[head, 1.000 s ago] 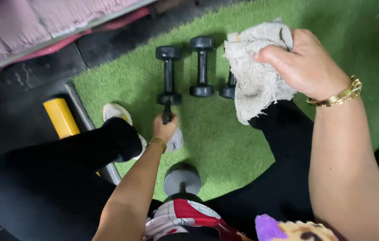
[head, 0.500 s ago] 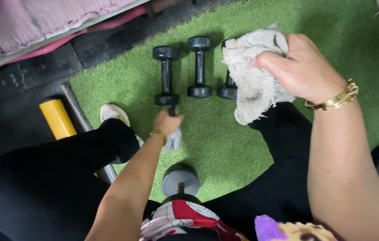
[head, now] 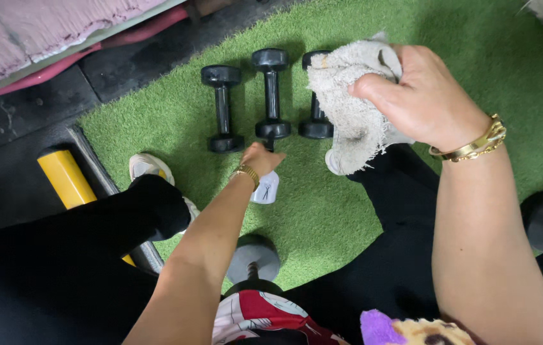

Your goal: The person cleans a dumbbell using a cloth and spray bottle. The person wipes the handle and ends of a dumbbell, then places it back on a rack, takes another dumbbell, and wipes its surfaces.

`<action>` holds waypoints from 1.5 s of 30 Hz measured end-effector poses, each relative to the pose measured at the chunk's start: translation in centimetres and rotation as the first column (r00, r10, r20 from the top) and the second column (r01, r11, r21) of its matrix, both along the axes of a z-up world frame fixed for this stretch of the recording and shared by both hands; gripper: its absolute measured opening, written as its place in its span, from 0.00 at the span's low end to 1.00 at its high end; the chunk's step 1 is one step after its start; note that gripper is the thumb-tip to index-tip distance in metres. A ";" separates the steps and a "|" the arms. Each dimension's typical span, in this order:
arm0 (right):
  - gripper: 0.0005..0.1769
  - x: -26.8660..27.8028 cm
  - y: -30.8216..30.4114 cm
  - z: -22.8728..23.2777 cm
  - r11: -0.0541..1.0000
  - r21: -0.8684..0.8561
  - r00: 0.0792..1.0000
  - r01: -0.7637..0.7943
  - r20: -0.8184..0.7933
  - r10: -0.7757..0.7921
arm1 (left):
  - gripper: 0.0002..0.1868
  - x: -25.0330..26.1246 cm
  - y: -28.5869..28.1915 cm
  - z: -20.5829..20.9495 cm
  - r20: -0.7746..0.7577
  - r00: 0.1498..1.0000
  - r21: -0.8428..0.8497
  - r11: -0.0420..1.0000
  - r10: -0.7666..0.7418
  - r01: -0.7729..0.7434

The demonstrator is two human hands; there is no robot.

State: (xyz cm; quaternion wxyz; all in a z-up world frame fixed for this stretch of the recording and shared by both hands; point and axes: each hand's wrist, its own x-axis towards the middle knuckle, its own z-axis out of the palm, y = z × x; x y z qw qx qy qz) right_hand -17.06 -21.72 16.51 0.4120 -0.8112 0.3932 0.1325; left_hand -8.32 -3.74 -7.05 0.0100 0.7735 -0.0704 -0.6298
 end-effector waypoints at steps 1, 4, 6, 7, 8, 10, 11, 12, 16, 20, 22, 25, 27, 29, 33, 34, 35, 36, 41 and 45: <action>0.22 -0.1 0.0 -0.2 1.000 0.000 1.000 0.003 0.001 -0.003 | 0.24 -0.1 -0.1 -0.4 0.001 1.000 0.000 1.000 -0.003 0.003; 0.22 -0.3 -0.2 -0.3 1.000 0.019 1.000 0.004 -0.012 -0.003 | 0.37 -0.4 -0.5 -2.0 0.051 0.993 0.027 0.994 -0.106 0.104; 0.20 0.0 0.0 0.0 0.997 -0.046 0.991 0.066 -0.112 -0.071 | 0.18 -0.4 -0.4 -3.2 0.063 0.994 -0.069 0.994 0.085 -0.081; 0.20 -0.1 0.0 0.1 0.997 -0.043 0.991 0.068 -0.115 -0.072 | 0.18 -0.4 -0.3 -3.1 0.062 0.995 -0.066 0.995 0.083 -0.079; 0.19 -0.2 0.0 0.1 0.997 -0.034 0.991 0.074 -0.112 -0.077 | 0.21 -0.2 -0.4 -3.1 0.073 0.997 -0.057 0.998 0.006 -0.002; 0.18 -0.4 -0.2 0.1 0.996 -0.023 0.991 0.081 -0.107 -0.083 | 0.25 0.0 -0.7 -1.9 0.087 0.994 -0.047 0.996 -0.073 0.077; 0.18 -0.5 -0.3 0.1 0.996 -0.038 0.991 0.084 -0.104 -0.088 | 0.21 0.0 -0.8 -0.8 0.070 0.998 -0.058 0.998 -0.002 0.007; 0.17 -0.7 -0.4 0.0 0.994 -0.056 0.990 0.093 -0.101 -0.098 | 0.18 0.0 -1.1 0.2 0.050 0.997 -0.071 0.996 0.063 -0.059; 0.18 -0.8 -0.5 0.1 0.994 -0.069 0.990 0.089 -0.101 -0.096 | 0.10 0.0 -0.3 -0.1 0.108 0.993 -0.006 0.999 0.049 -0.049; 0.16 -1.2 -0.6 0.1 0.997 -0.047 0.993 0.069 -0.092 -0.073 | 0.20 0.6 0.5 -0.6 0.128 0.991 -0.052 0.997 -0.044 0.051; 0.17 -1.4 -0.7 -0.1 0.997 -0.052 0.997 0.050 -0.058 -0.053 | 0.28 1.0 0.1 -1.1 0.150 0.986 -0.066 0.994 -0.074 0.085; 0.16 -1.6 -0.7 -0.5 0.997 -0.023 0.996 0.067 -0.050 -0.068 | 0.12 2.4 -2.0 0.8 0.062 0.985 -0.211 0.967 0.159 -0.143; 0.16 -1.7 -0.7 -0.6 0.999 -0.013 0.996 0.037 -0.082 -0.038 | 0.38 4.2 -4.7 3.0 0.123 0.980 -0.233 0.965 0.155 -0.123; 0.16 -1.9 -0.7 -1.0 1.000 -0.018 0.997 0.017 -0.072 -0.019 | 0.38 5.7 -6.9 1.3 0.158 0.982 -0.216 0.974 0.104 -0.068; 0.16 -1.9 -0.9 -0.8 0.999 -0.044 0.997 0.018 -0.067 -0.021 | 0.17 7.5 -9.6 0.2 0.242 0.970 -0.242 0.970 0.029 0.032; 0.16 -1.9 -1.0 -1.0 0.999 -0.050 0.998 0.018 -0.064 -0.021 | 0.17 7.5 -10.0 0.4 0.245 0.969 -0.248 0.968 0.031 0.032; 0.16 -1.8 -1.1 -1.1 0.999 -0.039 0.996 0.025 -0.084 -0.028 | 0.12 7.5 -10.3 0.4 0.201 0.979 -0.209 0.978 0.046 -0.003; 0.15 -1.9 -1.1 -1.3 0.999 -0.027 0.994 0.033 -0.107 -0.036 | 0.12 7.3 -10.6 0.4 0.152 0.986 -0.168 0.985 0.062 -0.036; 0.14 -1.2 -1.0 -0.7 0.993 -0.100 0.981 0.054 -0.180 -0.072 | 0.14 7.3 -10.6 -1.1 0.163 0.982 -0.191 0.980 0.096 -0.064; 0.17 -1.3 -1.0 -1.2 0.992 -0.114 0.979 0.058 -0.187 -0.078 | 0.29 7.9 -9.8 1.1 0.181 0.974 -0.215 0.972 0.138 -0.098</action>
